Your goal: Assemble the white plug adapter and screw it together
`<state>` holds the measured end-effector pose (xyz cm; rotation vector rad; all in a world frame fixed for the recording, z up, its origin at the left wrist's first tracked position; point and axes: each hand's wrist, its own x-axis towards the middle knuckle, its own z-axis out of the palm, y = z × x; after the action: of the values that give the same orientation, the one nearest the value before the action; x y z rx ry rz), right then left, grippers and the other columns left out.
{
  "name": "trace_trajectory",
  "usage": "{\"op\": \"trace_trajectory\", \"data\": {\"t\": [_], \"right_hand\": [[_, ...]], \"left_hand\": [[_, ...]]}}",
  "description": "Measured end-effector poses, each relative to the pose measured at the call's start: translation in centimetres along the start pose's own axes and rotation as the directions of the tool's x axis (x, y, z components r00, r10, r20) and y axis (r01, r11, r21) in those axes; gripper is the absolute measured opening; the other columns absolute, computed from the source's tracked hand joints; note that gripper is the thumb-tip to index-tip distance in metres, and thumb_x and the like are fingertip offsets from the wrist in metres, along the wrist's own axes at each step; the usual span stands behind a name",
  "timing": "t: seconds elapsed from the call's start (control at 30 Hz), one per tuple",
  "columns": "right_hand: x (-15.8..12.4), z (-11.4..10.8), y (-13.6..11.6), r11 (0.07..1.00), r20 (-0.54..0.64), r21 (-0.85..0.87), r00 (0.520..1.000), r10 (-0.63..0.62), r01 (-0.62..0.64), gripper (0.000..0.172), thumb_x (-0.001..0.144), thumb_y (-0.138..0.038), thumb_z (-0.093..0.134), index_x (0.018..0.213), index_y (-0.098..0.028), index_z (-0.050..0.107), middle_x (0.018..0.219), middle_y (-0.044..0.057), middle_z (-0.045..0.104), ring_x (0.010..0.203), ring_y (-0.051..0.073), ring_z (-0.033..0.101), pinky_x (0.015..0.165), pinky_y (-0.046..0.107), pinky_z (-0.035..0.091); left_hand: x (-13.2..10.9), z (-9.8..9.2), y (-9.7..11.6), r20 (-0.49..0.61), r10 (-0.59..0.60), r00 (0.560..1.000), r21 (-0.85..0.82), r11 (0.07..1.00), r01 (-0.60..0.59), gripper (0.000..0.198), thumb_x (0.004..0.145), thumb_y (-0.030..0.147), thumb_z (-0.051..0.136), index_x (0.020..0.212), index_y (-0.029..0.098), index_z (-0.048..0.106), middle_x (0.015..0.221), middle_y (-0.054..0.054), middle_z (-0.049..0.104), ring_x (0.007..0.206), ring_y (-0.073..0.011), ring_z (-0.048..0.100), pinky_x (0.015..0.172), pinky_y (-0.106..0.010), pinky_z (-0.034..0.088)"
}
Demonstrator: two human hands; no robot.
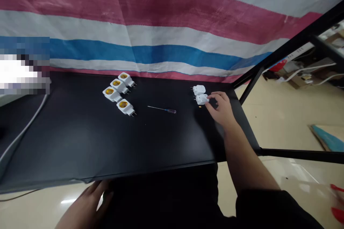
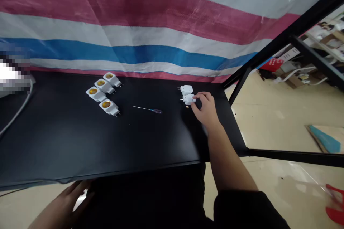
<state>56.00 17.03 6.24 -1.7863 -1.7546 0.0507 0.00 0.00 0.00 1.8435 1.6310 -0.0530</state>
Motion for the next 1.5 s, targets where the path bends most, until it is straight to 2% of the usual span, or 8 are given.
{"op": "trace_trajectory", "data": {"t": [0.2, 0.47, 0.63, 0.87, 1.1, 1.23, 1.37, 1.5], "right_hand": [[0.1, 0.8, 1.2, 0.996, 0.072, 0.043, 0.994, -0.081, 0.078, 0.016, 0.093, -0.034, 0.073, 0.105, -0.025, 0.067, 0.125, 0.017, 0.074, 0.119, 0.036, 0.073, 0.094, 0.054, 0.062], [1.2, 1.6, 1.1, 0.994, 0.070, 0.065, 0.993, -0.093, 0.088, 0.019, 0.088, -0.030, 0.074, 0.091, -0.027, 0.055, 0.122, 0.016, 0.074, 0.111, 0.033, 0.072, 0.091, 0.051, 0.062], [0.3, 0.7, -0.7, 0.993, -0.008, 0.118, 1.000, -0.008, 0.009, 0.038, 0.085, -0.036, 0.082, 0.117, -0.023, 0.066, 0.113, 0.012, 0.067, 0.093, 0.029, 0.068, 0.083, 0.049, 0.064], [-2.8, -1.9, -7.3, 0.962, 0.413, 0.245, 0.885, -0.214, 0.118, 0.034, 0.097, -0.030, 0.079, 0.130, -0.028, 0.072, 0.129, 0.012, 0.068, 0.114, 0.032, 0.073, 0.102, 0.053, 0.063], [-3.0, -1.5, -10.4, 0.962, 0.598, 0.214, 0.756, -0.267, 0.171, 0.033, 0.092, -0.016, 0.086, 0.118, -0.028, 0.070, 0.123, 0.008, 0.076, 0.116, 0.032, 0.074, 0.102, 0.050, 0.060], [-2.5, 0.0, -11.7, 0.958, 0.607, 0.230, 0.744, -0.279, 0.171, 0.034, 0.090, -0.017, 0.090, 0.116, -0.027, 0.069, 0.118, 0.008, 0.078, 0.115, 0.031, 0.075, 0.099, 0.048, 0.060], [-2.1, 1.6, -13.2, 0.961, 0.571, 0.242, 0.781, -0.255, 0.137, 0.035, 0.088, -0.018, 0.093, 0.112, -0.026, 0.068, 0.117, 0.008, 0.078, 0.108, 0.030, 0.076, 0.095, 0.047, 0.061], [-1.9, 2.7, -14.1, 0.964, 0.544, 0.250, 0.811, -0.216, 0.089, 0.036, 0.085, -0.018, 0.094, 0.108, -0.025, 0.067, 0.114, 0.007, 0.079, 0.103, 0.028, 0.075, 0.093, 0.045, 0.060]], "left_hand": [[0.5, 4.2, -1.1, -0.154, 0.000, 0.988, -0.144, 0.989, -0.023, 0.042, 0.107, 0.048, 0.046, 0.133, 0.026, 0.069, 0.147, -0.015, 0.077, 0.141, -0.0354, 0.075, 0.114, -0.047, 0.065], [1.0, 4.4, -1.9, -0.057, -0.075, 0.996, -0.141, 0.988, 0.067, 0.034, 0.107, 0.044, 0.044, 0.114, 0.028, 0.074, 0.127, -0.012, 0.084, 0.114, -0.0370, 0.084, 0.100, -0.049, 0.067], [0.6, 3.7, -1.3, -0.004, -0.053, 0.999, -0.136, 0.989, 0.052, 0.035, 0.109, 0.041, 0.041, 0.117, 0.028, 0.073, 0.125, -0.011, 0.085, 0.119, -0.0356, 0.084, 0.105, -0.047, 0.064], [0.8, 3.3, -1.7, 0.065, -0.069, 0.996, -0.048, 0.996, 0.072, 0.042, 0.109, 0.045, 0.038, 0.089, 0.027, 0.071, 0.096, -0.011, 0.083, 0.092, -0.0337, 0.083, 0.086, -0.046, 0.063], [1.0, -3.8, 8.5, 0.213, 0.249, 0.945, -0.107, 0.967, -0.231, 0.031, 0.104, 0.035, 0.049, 0.093, 0.028, 0.077, 0.097, -0.008, 0.082, 0.083, -0.0277, 0.080, 0.077, -0.039, 0.063], [5.5, -8.0, 15.3, -0.224, 0.485, 0.845, -0.231, 0.816, -0.529, 0.020, 0.108, 0.041, 0.064, 0.112, 0.025, 0.074, 0.114, -0.008, 0.080, 0.103, -0.0247, 0.079, 0.093, -0.038, 0.066], [13.1, -7.4, 18.1, -0.322, 0.536, 0.781, -0.207, 0.765, -0.610, 0.079, 0.087, 0.033, 0.092, 0.157, 0.024, 0.057, 0.157, -0.015, 0.068, 0.136, -0.0325, 0.074, 0.115, -0.051, 0.063], [17.9, -5.3, 18.9, -0.299, 0.611, 0.733, -0.262, 0.686, -0.679, 0.081, 0.085, 0.024, 0.093, 0.158, 0.019, 0.057, 0.145, -0.015, 0.076, 0.131, -0.0319, 0.077, 0.115, -0.051, 0.063]]}}
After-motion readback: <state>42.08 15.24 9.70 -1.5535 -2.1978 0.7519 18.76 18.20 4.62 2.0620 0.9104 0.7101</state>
